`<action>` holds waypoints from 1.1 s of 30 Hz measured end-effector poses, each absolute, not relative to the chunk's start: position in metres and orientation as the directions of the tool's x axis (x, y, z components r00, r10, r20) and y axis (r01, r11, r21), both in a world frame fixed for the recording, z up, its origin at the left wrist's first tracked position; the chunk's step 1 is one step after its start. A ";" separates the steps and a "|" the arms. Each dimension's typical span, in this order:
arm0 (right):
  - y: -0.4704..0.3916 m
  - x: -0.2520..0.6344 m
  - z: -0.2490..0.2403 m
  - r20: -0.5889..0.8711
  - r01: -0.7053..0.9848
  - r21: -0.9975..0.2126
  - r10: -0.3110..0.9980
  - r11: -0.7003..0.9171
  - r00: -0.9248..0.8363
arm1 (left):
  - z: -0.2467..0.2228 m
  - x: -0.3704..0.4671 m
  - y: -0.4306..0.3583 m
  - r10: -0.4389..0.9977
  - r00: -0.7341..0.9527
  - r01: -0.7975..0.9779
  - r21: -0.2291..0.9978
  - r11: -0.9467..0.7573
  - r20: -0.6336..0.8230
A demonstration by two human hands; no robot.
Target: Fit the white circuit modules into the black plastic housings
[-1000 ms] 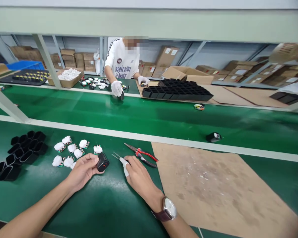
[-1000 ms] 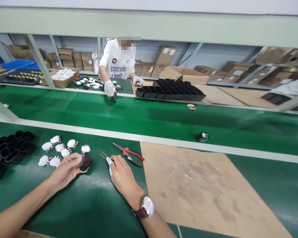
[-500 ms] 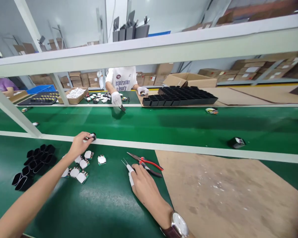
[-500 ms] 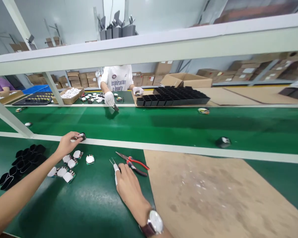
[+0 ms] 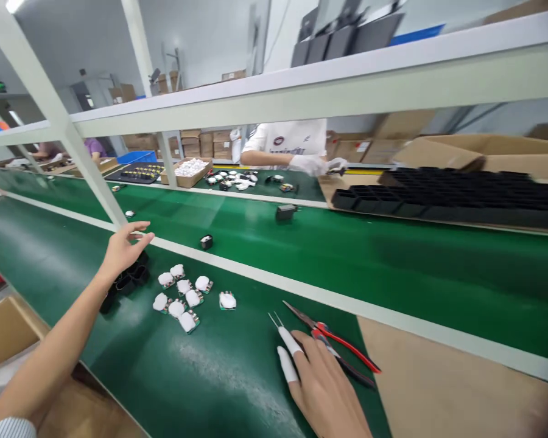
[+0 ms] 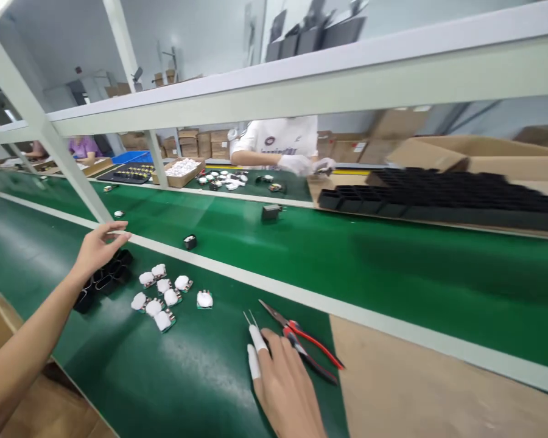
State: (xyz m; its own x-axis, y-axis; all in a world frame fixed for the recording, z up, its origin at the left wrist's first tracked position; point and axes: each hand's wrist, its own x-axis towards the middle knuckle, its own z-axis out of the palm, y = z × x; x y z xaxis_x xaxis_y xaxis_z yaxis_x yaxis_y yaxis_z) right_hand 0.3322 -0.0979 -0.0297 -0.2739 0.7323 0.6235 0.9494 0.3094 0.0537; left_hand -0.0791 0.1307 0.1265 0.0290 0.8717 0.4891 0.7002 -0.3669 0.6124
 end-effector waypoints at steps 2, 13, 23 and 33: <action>-0.094 0.331 -0.028 0.622 0.934 0.035 0.724 0.355 -0.298 | 0.135 -0.115 0.104 0.876 0.019 0.770 0.552 -0.321 0.483; -0.015 0.248 0.001 0.385 0.949 -0.012 0.877 0.316 -0.287 | 0.051 -0.142 0.073 0.730 0.506 0.833 -0.042 -0.552 0.460; -0.070 0.278 -0.013 0.353 0.939 0.007 0.878 0.345 -0.325 | 0.084 -0.057 0.030 0.655 0.637 0.546 0.362 -0.755 0.405; -0.093 0.282 -0.007 0.434 0.937 -0.145 0.871 0.318 -0.228 | 0.022 0.050 -0.003 0.540 0.795 0.323 0.560 -0.763 0.277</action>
State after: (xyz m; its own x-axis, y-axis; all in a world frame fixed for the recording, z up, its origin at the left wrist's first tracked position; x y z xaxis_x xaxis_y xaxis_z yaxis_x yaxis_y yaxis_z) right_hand 0.2818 -0.0934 -0.0069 -0.2281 0.8715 0.4342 0.9369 0.3178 -0.1455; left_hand 0.0497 -0.0031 0.0220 0.7950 0.5397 0.2769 0.3226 -0.7628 0.5604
